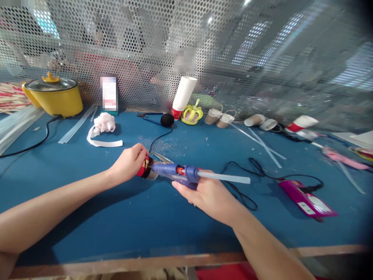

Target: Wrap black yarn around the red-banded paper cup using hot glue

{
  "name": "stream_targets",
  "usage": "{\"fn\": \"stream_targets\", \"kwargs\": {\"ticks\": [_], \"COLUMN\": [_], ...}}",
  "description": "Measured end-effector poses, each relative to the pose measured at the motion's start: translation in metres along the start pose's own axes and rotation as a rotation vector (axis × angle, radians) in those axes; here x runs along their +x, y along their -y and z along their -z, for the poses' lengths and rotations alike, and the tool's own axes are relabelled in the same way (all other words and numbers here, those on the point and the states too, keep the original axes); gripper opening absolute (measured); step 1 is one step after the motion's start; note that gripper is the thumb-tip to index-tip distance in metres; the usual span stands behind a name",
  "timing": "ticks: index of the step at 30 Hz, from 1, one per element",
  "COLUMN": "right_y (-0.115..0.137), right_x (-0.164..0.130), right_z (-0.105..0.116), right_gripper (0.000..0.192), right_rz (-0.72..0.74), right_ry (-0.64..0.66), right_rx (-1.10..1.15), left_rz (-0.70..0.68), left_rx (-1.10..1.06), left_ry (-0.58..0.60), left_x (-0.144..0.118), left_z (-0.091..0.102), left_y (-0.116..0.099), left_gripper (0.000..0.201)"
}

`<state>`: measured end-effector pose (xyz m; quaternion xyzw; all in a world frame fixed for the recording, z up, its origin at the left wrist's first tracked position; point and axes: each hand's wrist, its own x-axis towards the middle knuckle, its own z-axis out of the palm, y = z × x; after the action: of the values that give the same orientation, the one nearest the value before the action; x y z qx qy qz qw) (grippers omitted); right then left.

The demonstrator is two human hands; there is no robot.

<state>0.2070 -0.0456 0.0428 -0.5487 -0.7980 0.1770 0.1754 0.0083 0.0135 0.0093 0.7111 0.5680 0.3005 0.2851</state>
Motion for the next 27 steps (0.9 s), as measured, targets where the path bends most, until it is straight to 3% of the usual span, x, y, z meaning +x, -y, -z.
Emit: {"fn": "stream_targets", "kwargs": {"ticks": [6,27], "right_y": [-0.0041,-0.0018], "right_x": [0.0015,-0.0011], "right_z": [-0.0014,-0.0010], "right_gripper": [0.025,0.013], "right_rz": [-0.005,0.108], "right_ry": [-0.015,-0.036], "right_rx": [-0.003,-0.015], "left_rz": [-0.004,-0.005], "left_rx": [-0.013,0.023], "left_ry": [0.018,-0.005], "left_x": [-0.0004,0.0009], "left_z": [0.0003,-0.0022], "left_y": [0.0001,0.0022], "left_gripper": [0.022,0.023]}}
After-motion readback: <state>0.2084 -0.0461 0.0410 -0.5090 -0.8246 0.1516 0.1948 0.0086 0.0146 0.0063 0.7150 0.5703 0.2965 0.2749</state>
